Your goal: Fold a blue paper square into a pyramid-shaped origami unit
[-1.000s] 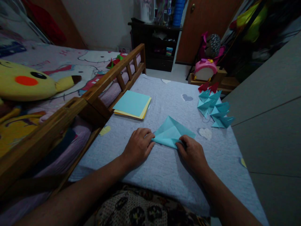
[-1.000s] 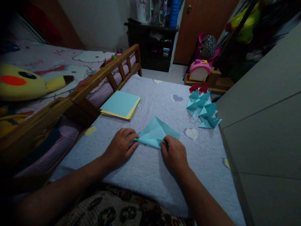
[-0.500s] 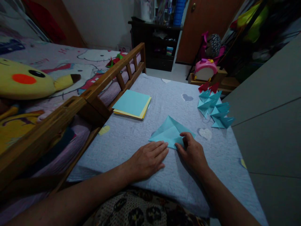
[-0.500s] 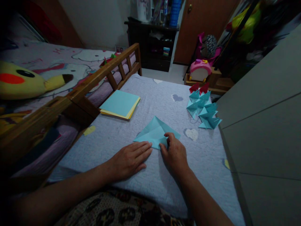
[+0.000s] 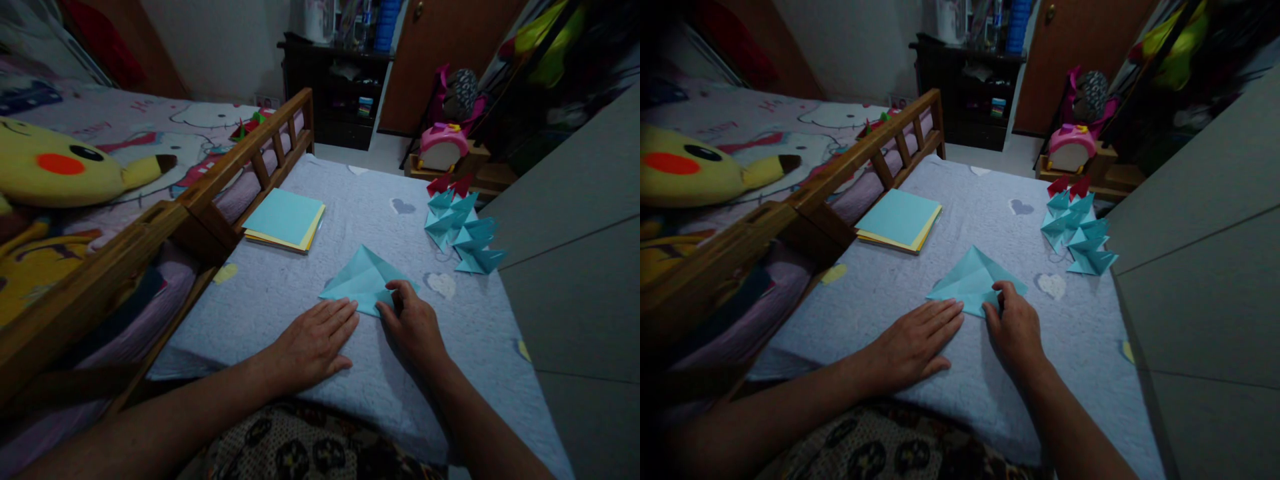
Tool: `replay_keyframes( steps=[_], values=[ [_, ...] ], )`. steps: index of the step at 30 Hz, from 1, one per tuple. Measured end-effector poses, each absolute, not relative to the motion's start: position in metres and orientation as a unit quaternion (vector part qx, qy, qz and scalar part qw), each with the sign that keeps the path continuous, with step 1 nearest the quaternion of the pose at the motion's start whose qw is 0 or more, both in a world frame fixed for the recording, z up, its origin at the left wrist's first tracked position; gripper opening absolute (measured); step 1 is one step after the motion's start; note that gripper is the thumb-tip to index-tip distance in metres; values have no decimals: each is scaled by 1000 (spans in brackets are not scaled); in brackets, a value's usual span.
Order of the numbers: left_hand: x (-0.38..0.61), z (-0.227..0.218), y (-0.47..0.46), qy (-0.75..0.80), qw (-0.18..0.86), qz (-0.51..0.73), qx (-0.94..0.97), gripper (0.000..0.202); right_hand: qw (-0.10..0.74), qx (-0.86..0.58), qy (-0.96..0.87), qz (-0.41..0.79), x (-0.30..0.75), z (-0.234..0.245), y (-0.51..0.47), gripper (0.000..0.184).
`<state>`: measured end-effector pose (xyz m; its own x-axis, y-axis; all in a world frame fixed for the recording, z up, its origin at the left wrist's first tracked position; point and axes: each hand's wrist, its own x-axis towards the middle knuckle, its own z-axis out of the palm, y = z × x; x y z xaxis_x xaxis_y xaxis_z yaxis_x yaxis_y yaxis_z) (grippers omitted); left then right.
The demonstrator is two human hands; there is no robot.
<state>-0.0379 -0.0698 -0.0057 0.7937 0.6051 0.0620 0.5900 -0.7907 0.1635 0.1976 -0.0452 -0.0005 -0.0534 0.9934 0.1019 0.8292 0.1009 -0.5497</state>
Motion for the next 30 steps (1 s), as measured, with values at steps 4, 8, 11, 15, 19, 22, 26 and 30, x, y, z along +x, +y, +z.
replay_keyframes(
  steps=[4, 8, 11, 15, 19, 22, 26, 30],
  values=[
    [-41, -6, -73, 327, 72, 48, 941, 69, 229, -652, -701, 179, 198, 0, -45, 30],
    [-44, -4, -75, 343, 73, 47, 935, 71, 227, -650, -704, 175, 199, -1, -45, 31],
    [-47, -2, -76, 351, 72, 46, 932, 72, 228, -650, -705, 167, 199, -1, -45, 31],
    [-49, 1, -77, 361, 72, 39, 929, 72, 231, -647, -708, 164, 199, -1, -45, 31],
    [-50, 1, -78, 369, 71, 32, 926, 72, 230, -646, -710, 160, 199, -2, -44, 32],
    [-51, 0, -79, 370, 73, 34, 926, 72, 227, -646, -711, 161, 200, -3, -44, 33],
    [-51, 0, -79, 372, 77, 40, 924, 72, 224, -646, -711, 164, 200, -3, -44, 33],
    [-51, 0, -80, 377, 81, 43, 922, 73, 226, -646, -712, 157, 200, -2, -44, 32]
  ],
)
